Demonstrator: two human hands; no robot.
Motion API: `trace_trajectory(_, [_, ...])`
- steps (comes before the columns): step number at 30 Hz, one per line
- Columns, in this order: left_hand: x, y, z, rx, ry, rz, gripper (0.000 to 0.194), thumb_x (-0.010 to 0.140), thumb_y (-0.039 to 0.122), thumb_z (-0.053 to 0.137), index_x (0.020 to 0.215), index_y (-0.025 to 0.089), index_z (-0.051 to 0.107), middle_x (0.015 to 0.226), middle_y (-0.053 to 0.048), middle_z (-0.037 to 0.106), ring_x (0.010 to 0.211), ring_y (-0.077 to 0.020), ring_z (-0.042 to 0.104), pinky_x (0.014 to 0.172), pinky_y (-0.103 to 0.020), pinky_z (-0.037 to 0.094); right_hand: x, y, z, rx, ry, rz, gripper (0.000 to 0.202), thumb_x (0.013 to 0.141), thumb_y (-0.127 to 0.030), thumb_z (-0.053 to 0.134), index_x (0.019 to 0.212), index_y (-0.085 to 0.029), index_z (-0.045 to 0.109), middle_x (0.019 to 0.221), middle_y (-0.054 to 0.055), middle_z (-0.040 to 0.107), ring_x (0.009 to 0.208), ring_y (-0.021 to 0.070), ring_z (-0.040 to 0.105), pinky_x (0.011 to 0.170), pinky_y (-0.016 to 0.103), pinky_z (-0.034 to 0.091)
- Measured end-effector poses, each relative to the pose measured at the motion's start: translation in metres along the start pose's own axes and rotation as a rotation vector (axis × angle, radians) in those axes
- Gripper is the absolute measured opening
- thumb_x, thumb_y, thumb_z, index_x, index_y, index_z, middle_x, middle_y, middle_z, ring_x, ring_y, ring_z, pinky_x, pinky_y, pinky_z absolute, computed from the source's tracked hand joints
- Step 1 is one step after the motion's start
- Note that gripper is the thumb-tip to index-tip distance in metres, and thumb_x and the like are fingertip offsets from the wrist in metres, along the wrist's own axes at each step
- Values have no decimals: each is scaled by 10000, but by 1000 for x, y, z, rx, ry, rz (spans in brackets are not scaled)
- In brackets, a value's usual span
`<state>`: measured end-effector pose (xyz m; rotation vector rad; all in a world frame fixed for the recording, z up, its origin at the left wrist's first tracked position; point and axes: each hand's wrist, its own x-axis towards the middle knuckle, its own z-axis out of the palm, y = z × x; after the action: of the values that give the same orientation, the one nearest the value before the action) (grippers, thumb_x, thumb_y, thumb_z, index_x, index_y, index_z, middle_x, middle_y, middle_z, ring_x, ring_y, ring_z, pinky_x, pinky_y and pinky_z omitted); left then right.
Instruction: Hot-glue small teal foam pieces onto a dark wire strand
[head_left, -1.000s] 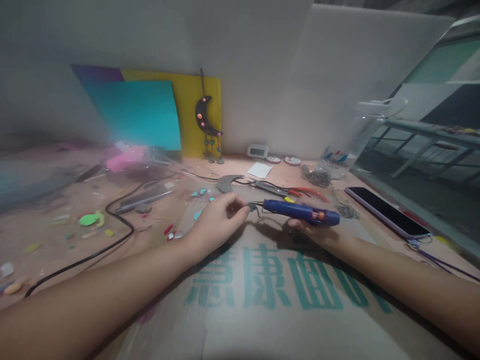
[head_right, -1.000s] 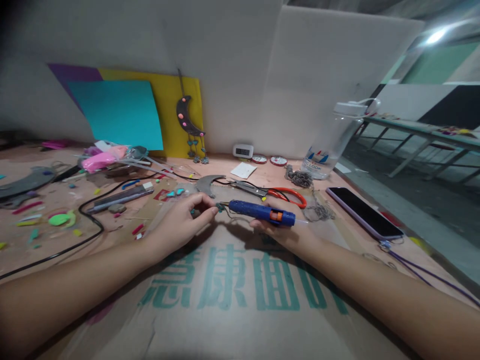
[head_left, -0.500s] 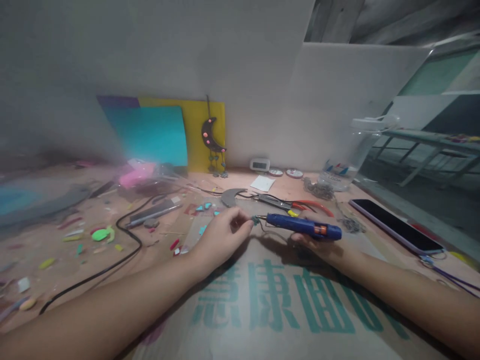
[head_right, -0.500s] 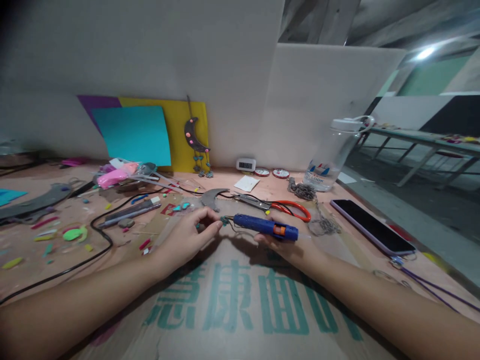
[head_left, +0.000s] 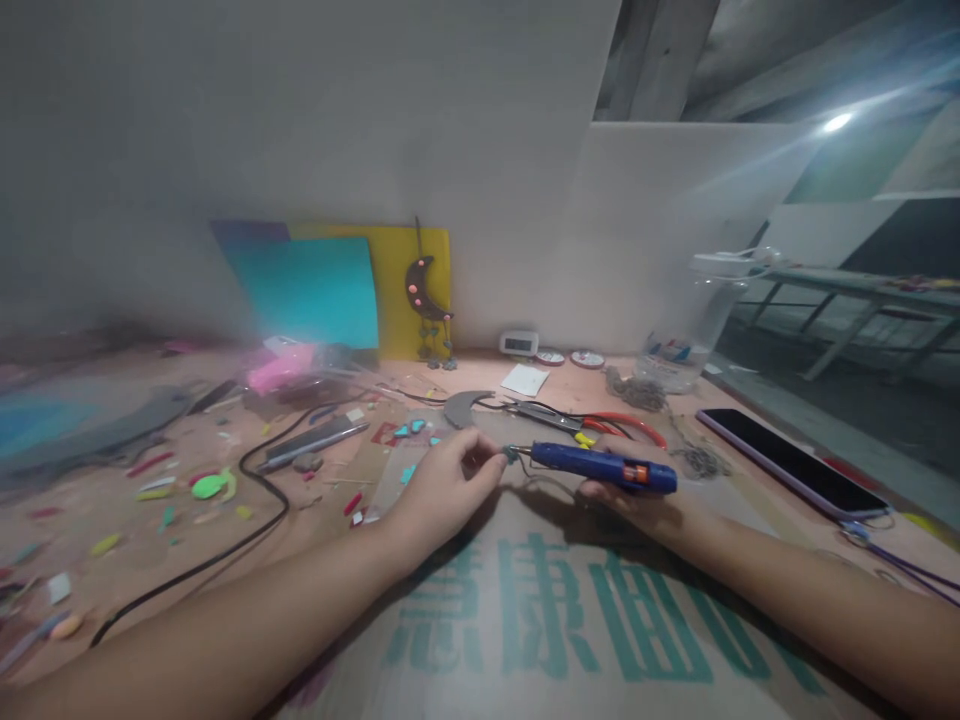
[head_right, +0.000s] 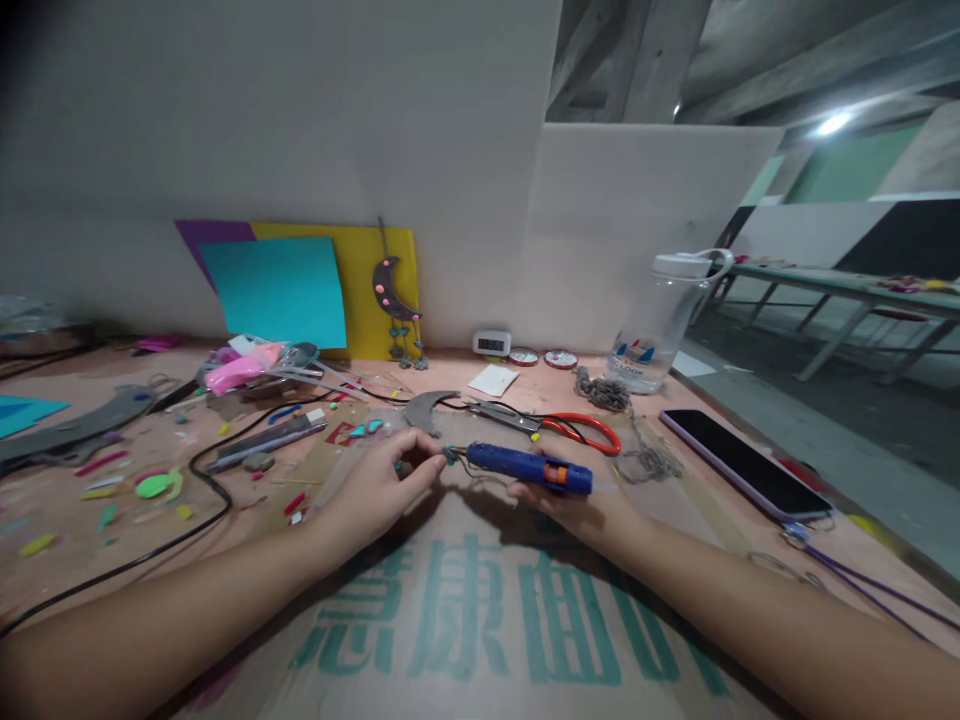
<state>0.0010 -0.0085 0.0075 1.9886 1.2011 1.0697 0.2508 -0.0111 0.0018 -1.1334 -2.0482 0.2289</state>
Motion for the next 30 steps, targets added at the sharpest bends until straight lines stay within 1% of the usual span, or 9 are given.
trace_trajectory(5, [0,2,-1,26,-4,-9,126,841,264,527,771,175,581,772,-8,650,742,-159,593,700,-267,450,0,0,0,3,-39,17,305,765,-467,665,673,-217,517,596,-4,550,533,159,510,473,276,400])
trace_trajectory(9, [0,2,-1,41,4,-4,117,840,263,535,782,177,590,770,-1,647,754,-156,595,704,-258,442,0,1,0,1,-28,10,251,766,-426,679,713,-225,537,603,-6,555,541,163,512,479,287,409])
trace_trajectory(12, [1,2,-1,27,-9,-6,120,845,262,529,784,176,584,763,1,641,738,-150,587,690,-251,438,-1,-1,0,9,-24,26,250,762,-419,680,705,-231,526,592,-12,550,538,163,515,486,296,426])
trace_trajectory(19, [0,4,-2,27,-23,1,125,849,259,530,774,171,578,756,-2,636,726,-148,579,688,-248,434,0,-3,2,24,10,35,301,771,-481,653,681,-230,514,596,-2,560,544,167,528,477,297,428])
trace_trajectory(22, [0,4,-2,42,-24,-11,129,847,261,534,771,169,582,759,-4,637,726,-148,576,688,-247,429,0,-3,2,3,-1,31,322,776,-505,642,677,-224,521,625,6,565,577,167,531,498,292,430])
trace_trajectory(24, [0,3,-2,43,-27,-14,129,846,263,534,774,167,583,762,-5,638,729,-148,575,691,-246,427,0,-2,3,-14,21,21,344,770,-532,635,675,-221,524,646,11,566,598,171,535,514,294,436])
trace_trajectory(27, [1,3,-2,40,-20,-20,128,846,263,531,784,166,587,774,-7,644,737,-148,576,697,-246,425,0,-2,5,-33,90,15,393,752,-588,621,663,-218,521,652,21,559,614,183,533,532,309,442])
trace_trajectory(30, [1,2,-1,47,-11,-23,126,842,263,533,787,167,593,789,-9,651,743,-149,578,697,-247,423,1,-3,6,-45,113,25,405,747,-609,616,665,-221,535,649,29,565,645,203,544,558,325,457])
